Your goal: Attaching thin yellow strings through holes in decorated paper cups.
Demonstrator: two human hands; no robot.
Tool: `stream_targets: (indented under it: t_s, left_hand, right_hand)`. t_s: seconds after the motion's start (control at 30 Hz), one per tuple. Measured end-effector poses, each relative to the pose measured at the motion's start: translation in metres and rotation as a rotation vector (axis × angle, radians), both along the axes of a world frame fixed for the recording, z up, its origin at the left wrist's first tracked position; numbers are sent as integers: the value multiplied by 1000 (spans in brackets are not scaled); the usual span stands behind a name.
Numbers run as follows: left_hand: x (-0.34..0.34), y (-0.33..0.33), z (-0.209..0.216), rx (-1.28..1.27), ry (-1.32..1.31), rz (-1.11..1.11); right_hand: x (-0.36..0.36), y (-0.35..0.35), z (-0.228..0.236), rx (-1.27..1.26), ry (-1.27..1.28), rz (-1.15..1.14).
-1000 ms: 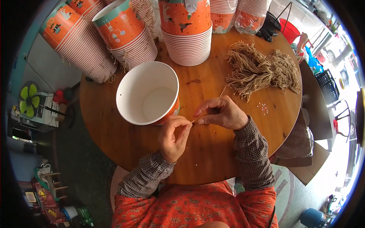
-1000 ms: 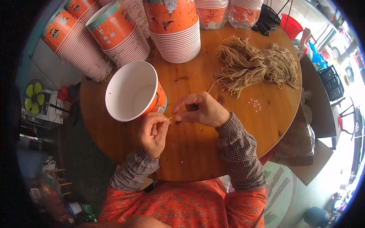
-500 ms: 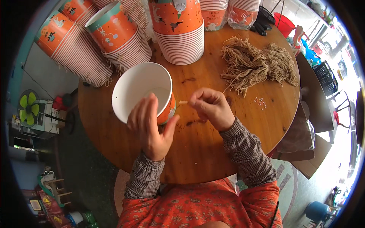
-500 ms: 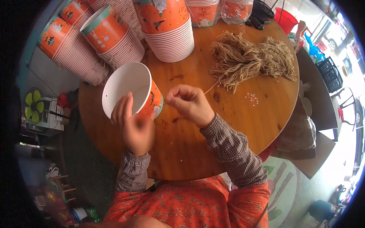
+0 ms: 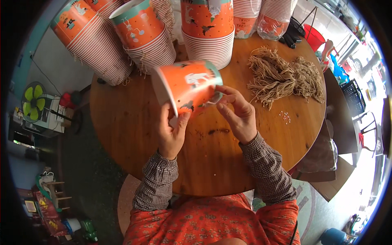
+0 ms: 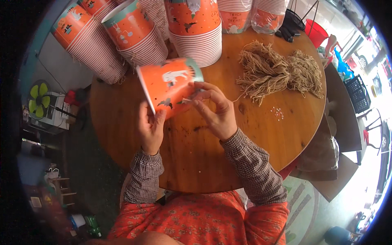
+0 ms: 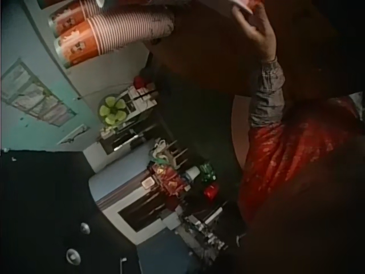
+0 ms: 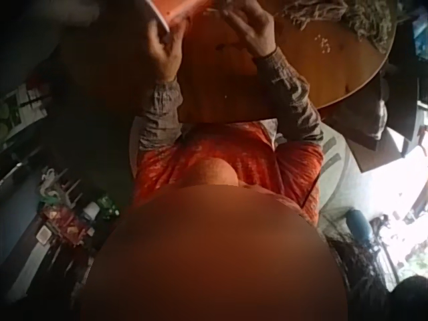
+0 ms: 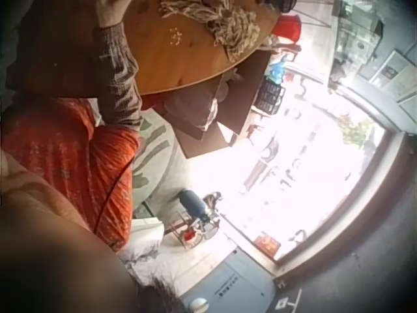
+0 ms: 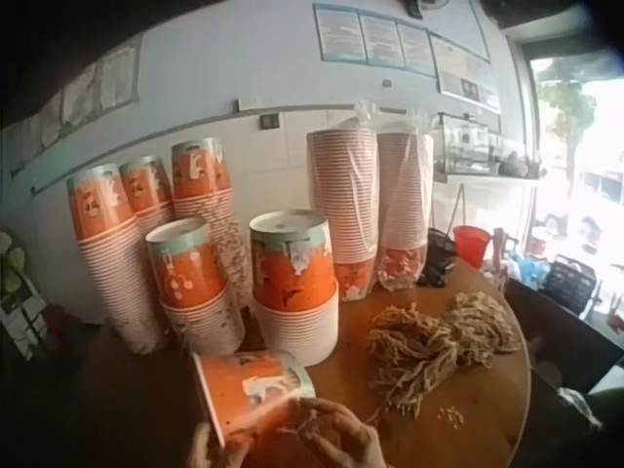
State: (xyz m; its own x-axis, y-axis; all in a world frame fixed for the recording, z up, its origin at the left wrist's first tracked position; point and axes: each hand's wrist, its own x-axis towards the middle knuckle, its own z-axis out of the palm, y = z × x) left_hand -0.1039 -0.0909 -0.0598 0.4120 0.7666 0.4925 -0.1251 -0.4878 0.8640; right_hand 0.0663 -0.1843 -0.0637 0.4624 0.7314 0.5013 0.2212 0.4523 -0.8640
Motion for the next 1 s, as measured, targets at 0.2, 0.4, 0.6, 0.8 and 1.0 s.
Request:
stream_targets:
  t_s: [0.2, 0.4, 0.6, 0.8, 1.0]
  left_hand:
    - [2, -1, -1, 180, 125, 53]
    - [8, -13, 1, 300, 161, 46]
    - [9, -12, -7, 421, 175, 69]
    - [7, -14, -4, 459, 233, 60]
    - [9, -17, -4, 535, 245, 129]
  right_hand:
    - [-19, -4, 6, -21, -40, -18]
    - [-28, -8, 11, -10, -152, -80]
    - [-28, -11, 16, -65, -170, -32]
    - [-28, -11, 17, -85, -249, -73]
    - [-30, -11, 17, -75, -305, -117]
